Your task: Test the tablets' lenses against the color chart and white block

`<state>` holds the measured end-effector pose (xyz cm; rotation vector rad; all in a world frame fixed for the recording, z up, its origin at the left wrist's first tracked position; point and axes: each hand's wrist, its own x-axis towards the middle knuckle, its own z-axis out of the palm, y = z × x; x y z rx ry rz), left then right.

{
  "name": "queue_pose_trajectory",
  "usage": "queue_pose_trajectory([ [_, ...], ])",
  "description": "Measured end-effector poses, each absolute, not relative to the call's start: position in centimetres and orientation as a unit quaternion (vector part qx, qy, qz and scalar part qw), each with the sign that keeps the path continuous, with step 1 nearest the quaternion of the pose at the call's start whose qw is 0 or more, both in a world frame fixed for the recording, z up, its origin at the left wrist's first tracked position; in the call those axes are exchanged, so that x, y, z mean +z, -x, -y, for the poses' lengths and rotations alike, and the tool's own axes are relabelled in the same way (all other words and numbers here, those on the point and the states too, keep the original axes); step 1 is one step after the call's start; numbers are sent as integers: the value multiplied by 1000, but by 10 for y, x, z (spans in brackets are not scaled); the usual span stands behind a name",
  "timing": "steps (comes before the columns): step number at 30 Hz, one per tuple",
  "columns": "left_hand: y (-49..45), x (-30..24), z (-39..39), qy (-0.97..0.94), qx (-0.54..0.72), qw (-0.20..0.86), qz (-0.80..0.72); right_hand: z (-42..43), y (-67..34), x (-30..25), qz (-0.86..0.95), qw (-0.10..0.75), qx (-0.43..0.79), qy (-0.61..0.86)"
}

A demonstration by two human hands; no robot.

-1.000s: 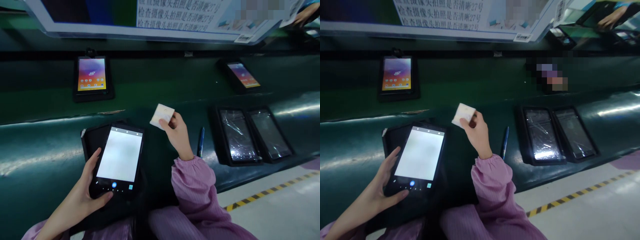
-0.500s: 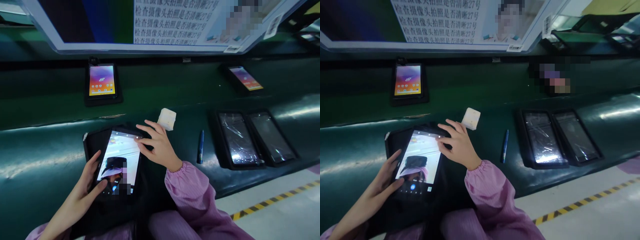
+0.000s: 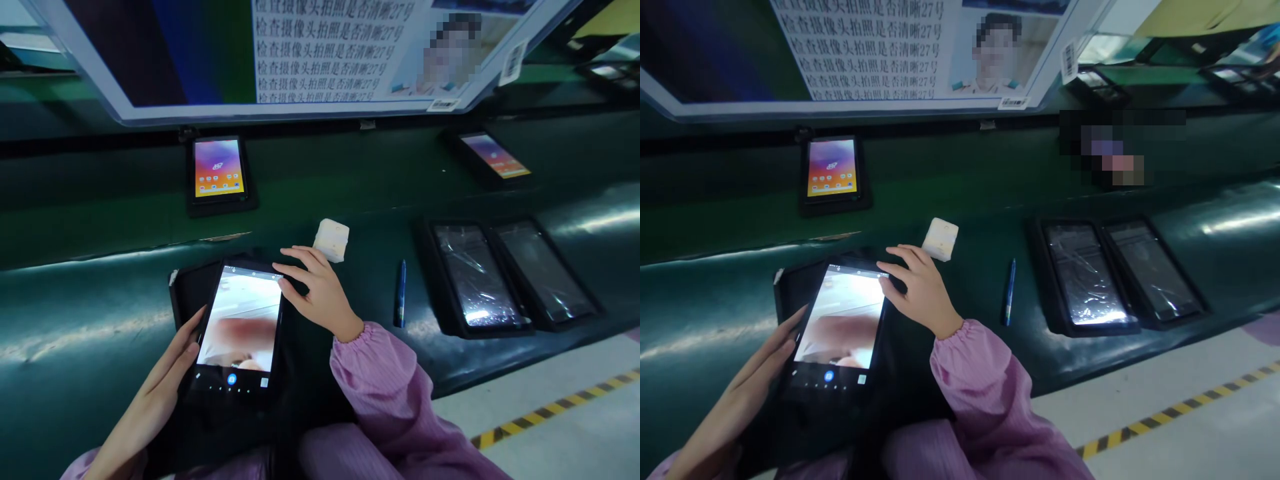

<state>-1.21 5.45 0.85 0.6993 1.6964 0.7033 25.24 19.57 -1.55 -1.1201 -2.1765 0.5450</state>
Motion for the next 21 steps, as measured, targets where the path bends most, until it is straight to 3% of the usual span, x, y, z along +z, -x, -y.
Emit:
queue_pose_trajectory([
  [6, 22, -8, -48, -367, 303, 585, -657, -197, -254, -16, 752, 326, 319, 476],
  [14, 5, -3, -47, -462, 283, 533, -650, -196, -255, -23, 618, 227, 583, 476],
  [21, 8, -6, -46, -464, 292, 527, -649, -201, -252, -31, 512, 253, 684, 453],
])
